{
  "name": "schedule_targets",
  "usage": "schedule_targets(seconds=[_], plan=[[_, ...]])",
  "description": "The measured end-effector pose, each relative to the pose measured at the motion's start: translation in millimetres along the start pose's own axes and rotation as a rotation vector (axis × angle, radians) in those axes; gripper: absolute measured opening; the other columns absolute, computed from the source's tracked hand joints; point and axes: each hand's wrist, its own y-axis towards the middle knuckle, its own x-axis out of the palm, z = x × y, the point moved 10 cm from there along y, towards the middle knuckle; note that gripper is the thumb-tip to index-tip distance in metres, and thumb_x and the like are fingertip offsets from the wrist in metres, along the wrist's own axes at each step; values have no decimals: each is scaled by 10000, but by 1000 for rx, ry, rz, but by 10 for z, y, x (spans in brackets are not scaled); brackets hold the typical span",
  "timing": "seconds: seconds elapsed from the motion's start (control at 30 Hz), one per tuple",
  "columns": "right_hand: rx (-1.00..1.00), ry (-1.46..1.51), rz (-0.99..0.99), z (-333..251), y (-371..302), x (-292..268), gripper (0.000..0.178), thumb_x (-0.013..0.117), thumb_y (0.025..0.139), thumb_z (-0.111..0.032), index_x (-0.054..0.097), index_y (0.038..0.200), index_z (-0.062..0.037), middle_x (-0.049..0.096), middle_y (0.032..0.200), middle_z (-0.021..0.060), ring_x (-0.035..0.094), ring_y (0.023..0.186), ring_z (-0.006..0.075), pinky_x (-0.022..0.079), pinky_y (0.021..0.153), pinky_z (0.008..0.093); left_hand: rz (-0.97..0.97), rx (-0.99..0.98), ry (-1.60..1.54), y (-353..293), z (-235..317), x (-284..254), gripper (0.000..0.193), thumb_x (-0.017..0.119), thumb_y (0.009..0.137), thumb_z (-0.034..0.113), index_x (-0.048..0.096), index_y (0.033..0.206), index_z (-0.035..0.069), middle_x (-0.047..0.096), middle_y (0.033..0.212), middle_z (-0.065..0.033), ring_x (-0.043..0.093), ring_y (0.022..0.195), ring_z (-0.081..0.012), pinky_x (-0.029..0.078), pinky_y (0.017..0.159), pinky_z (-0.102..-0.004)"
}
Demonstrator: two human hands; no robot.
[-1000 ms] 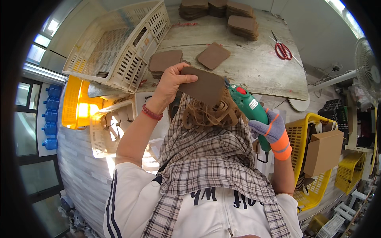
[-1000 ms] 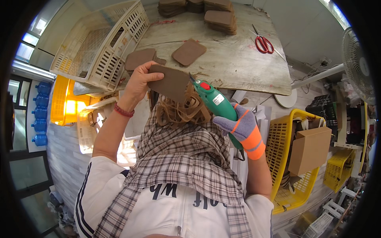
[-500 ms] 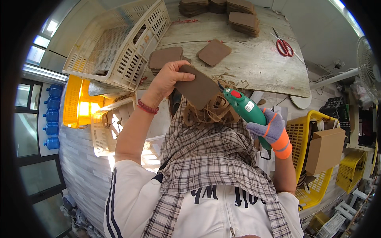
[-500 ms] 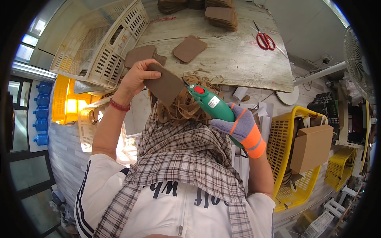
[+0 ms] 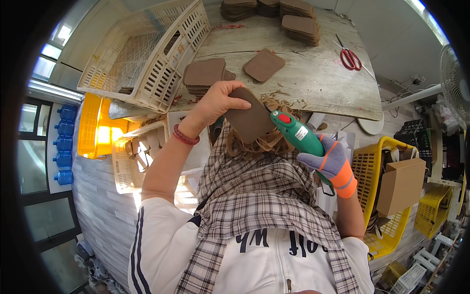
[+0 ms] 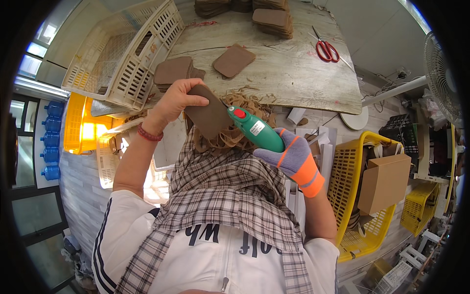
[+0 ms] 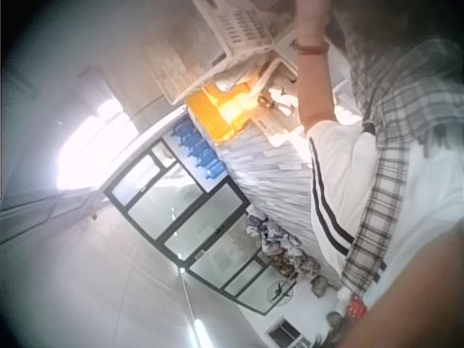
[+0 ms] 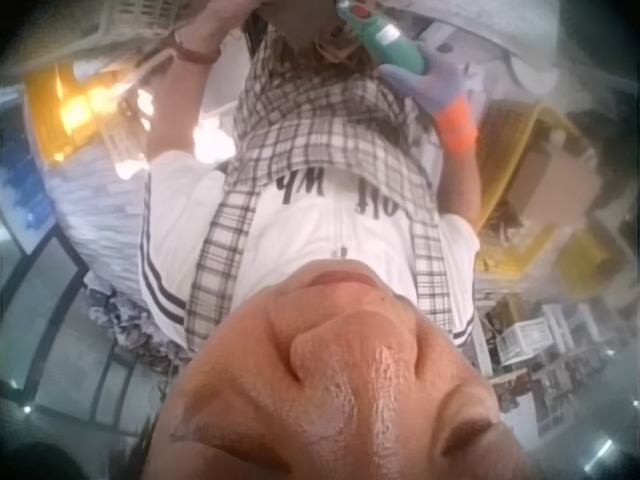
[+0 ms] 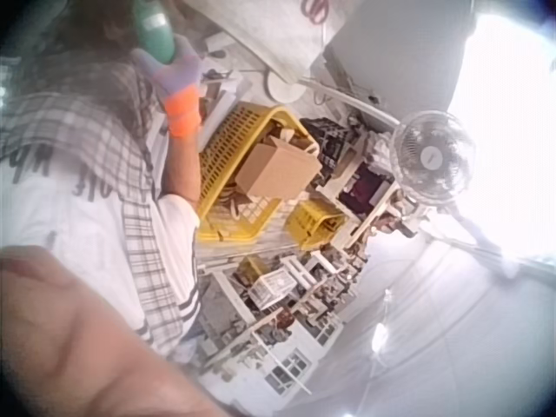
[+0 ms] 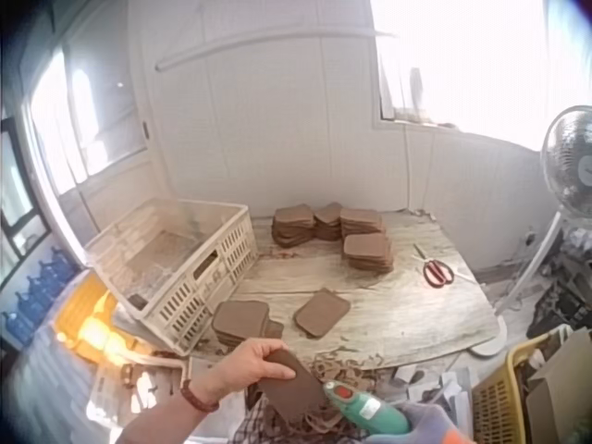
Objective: The person uses a rotary tool to trim the edges of rectangular cardboard pieces. They handle each piece one at a time, rotate it to smooth all sides, and place the finished pieces into a white plastic basket.
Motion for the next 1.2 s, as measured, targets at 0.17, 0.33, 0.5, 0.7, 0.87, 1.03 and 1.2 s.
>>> schedule_targets(seconds=[0.17, 0.33, 0.5, 0.7, 0.87, 1.03, 1.2], plan=[[-61, 19, 16, 4, 27, 36, 493, 815, 702, -300, 593, 1022, 2, 628, 739, 47, 560, 634, 64, 479, 596, 229, -70, -51, 65, -6, -36, 161, 178, 692, 741, -5, 622, 902, 22, 643, 817, 6, 588, 722, -59, 482, 687, -206], [-46, 35, -23, -53, 45, 101, 480, 815, 704, -289, 595, 1023, -6, 627, 737, 37, 551, 619, 61, 469, 579, 224, -169, -34, 183, -26, -55, 316, 309, 691, 723, -32, 610, 1013, 36, 645, 893, -10, 584, 810, -63, 467, 724, -200], [24, 166, -86, 32, 111, 247, 453, 803, 721, -249, 592, 1034, 3, 628, 746, 29, 569, 622, 54, 467, 566, 207, -200, -15, 244, -89, -46, 376, 501, 686, 717, -41, 560, 1192, 59, 636, 1018, -27, 579, 889, -83, 458, 788, -208], [129, 286, 21, 391, -43, 83, 470, 785, 737, -206, 567, 1075, 35, 637, 754, 49, 583, 600, 68, 473, 525, 210, 300, 126, -131, -84, 200, -1255, 345, 594, 829, -1, 553, 1170, 33, 634, 1020, -61, 614, 870, -154, 507, 799, -272], [105, 274, 32, 412, -54, 15, 453, 776, 743, -192, 561, 1069, 38, 634, 736, 48, 585, 589, 71, 467, 496, 220, 828, 232, 1027, 64, 355, -1748, 362, 605, 832, 114, 539, 1170, 3, 555, 1123, -147, 494, 1105, -306, 378, 955, -457], [77, 278, 122, 636, -26, -91, 428, 782, 739, -213, 574, 1024, 29, 625, 720, 39, 569, 607, 69, 460, 528, 223, 669, 773, 1402, 544, 633, -251, 384, 596, 799, 111, 553, 1171, 24, 533, 1130, -187, 491, 1061, -352, 396, 936, -440], [109, 255, 147, 731, -10, -115, 428, 787, 734, -243, 586, 993, 32, 613, 709, 27, 556, 615, 64, 448, 536, 221, 536, 101, 1411, 1392, -294, -278, 332, 590, 799, 174, 564, 1074, -12, 552, 1106, -187, 493, 1059, -340, 408, 902, -447]])
